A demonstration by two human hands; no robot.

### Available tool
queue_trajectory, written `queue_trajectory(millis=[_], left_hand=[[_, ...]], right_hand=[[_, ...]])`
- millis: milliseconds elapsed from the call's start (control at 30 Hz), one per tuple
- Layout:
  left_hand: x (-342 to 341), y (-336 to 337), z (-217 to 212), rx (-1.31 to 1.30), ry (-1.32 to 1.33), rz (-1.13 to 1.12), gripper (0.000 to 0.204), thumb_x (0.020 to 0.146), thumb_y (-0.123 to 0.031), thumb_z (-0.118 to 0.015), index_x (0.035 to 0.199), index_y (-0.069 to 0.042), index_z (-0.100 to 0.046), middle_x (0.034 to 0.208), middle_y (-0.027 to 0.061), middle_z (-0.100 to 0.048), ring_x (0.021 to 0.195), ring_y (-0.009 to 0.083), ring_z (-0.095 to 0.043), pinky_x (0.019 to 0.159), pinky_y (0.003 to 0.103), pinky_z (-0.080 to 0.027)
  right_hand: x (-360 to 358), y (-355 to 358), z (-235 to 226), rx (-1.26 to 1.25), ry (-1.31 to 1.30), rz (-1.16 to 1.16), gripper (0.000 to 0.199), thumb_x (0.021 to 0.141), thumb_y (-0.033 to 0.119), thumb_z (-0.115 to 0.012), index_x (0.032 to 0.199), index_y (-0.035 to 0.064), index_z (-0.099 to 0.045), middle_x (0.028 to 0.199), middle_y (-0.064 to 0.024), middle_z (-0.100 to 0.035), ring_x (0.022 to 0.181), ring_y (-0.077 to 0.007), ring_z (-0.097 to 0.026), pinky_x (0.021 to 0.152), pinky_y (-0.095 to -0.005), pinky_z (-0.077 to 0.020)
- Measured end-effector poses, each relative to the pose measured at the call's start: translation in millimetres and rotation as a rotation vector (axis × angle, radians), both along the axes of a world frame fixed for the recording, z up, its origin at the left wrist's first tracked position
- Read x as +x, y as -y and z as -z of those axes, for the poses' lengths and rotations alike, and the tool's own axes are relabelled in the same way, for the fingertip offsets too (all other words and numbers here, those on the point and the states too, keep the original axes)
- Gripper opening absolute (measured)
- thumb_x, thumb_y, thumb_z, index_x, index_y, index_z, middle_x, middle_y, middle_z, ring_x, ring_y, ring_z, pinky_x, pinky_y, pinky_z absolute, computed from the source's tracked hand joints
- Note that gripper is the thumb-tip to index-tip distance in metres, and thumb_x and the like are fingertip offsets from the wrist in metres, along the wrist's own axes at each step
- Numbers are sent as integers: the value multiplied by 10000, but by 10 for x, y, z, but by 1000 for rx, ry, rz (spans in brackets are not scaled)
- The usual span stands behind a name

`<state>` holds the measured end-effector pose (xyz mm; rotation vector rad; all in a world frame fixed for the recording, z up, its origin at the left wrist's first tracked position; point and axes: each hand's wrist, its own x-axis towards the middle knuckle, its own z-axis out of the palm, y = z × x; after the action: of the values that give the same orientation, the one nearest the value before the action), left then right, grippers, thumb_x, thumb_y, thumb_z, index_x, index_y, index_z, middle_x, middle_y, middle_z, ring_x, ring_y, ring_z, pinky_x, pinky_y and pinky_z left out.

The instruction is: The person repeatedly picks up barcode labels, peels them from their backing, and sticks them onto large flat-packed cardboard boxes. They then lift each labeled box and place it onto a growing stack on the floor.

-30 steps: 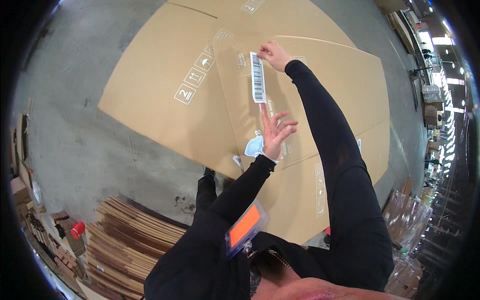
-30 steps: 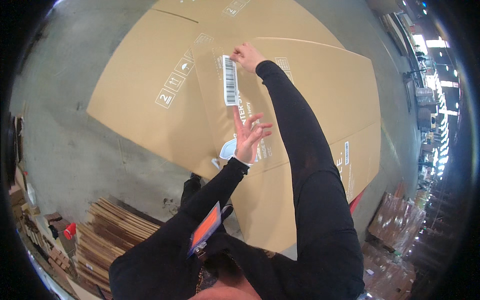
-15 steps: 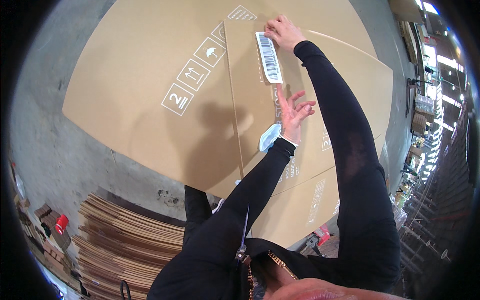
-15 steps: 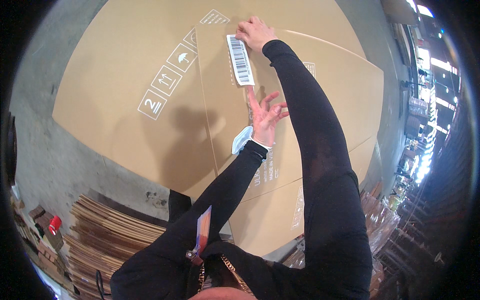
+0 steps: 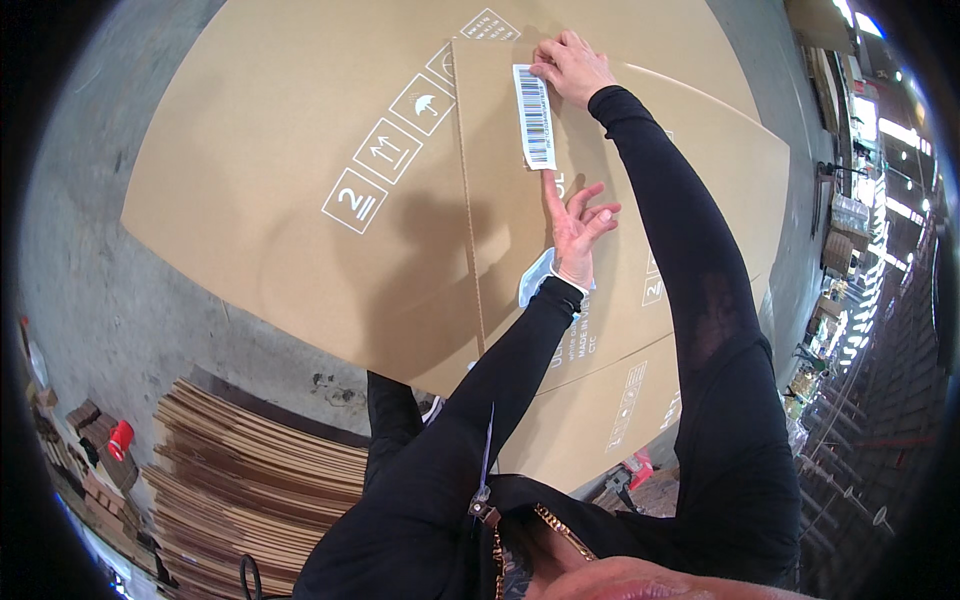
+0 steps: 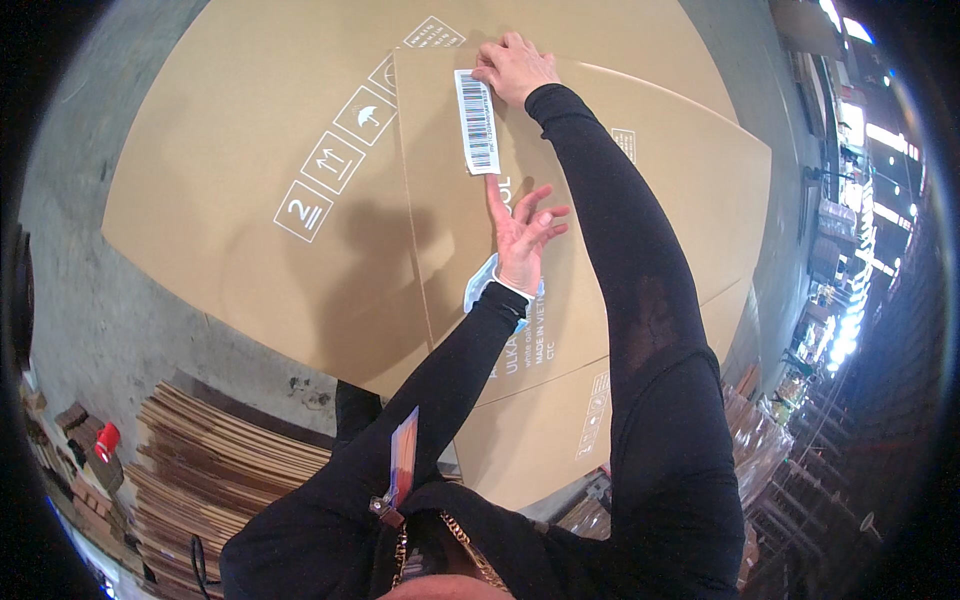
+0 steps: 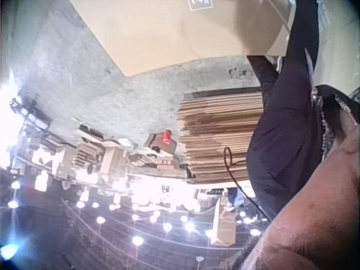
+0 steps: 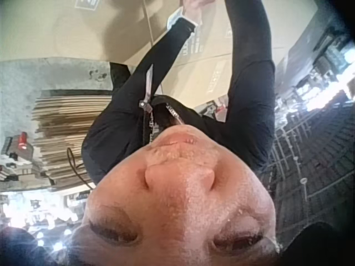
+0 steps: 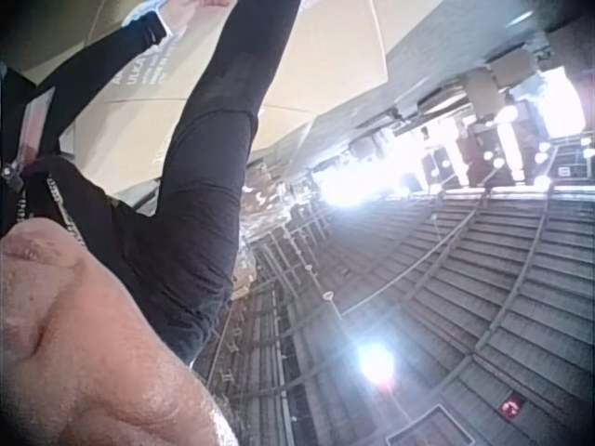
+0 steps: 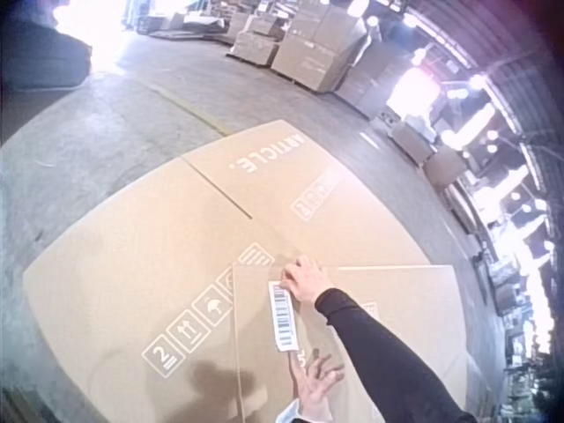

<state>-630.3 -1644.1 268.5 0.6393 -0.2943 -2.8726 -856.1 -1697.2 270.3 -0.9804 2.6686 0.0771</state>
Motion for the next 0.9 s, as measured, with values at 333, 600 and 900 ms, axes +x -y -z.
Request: queue_trajectory(millis=[333, 600, 900], left_hand=[[11, 19, 105, -52, -23, 36, 1006, 839, -101, -645, 1485, -346, 87, 1285, 179, -494, 1012, 258, -610, 836, 359, -503], [24, 0, 75, -6, -2, 37, 1030, 798, -95, -684, 1498, -309, 41, 1251, 182, -518, 974, 209, -614, 831, 335, -483], [62, 42, 136, -37, -41, 79, 1001, 834, -124, -639, 1488, -320, 93, 1293, 184, -479, 1039, 263, -592, 869, 391, -478]], right_hand=[[61, 46, 40, 13, -60, 6, 266, 871, 447, -586, 976, 203, -617, 1072, -42, -543, 1118, -232, -517, 894, -495, -385], [-173, -108, 164, -67, -216, 116, 653, 699, 592, -717, 1019, 48, -552, 1037, -132, -567, 1003, -283, -576, 829, -400, -469], [31, -185, 145, -238, -175, 4, 769, 819, 648, -526, 1336, 88, -418, 1368, -136, -423, 1260, -313, -431, 1053, -567, -273]])
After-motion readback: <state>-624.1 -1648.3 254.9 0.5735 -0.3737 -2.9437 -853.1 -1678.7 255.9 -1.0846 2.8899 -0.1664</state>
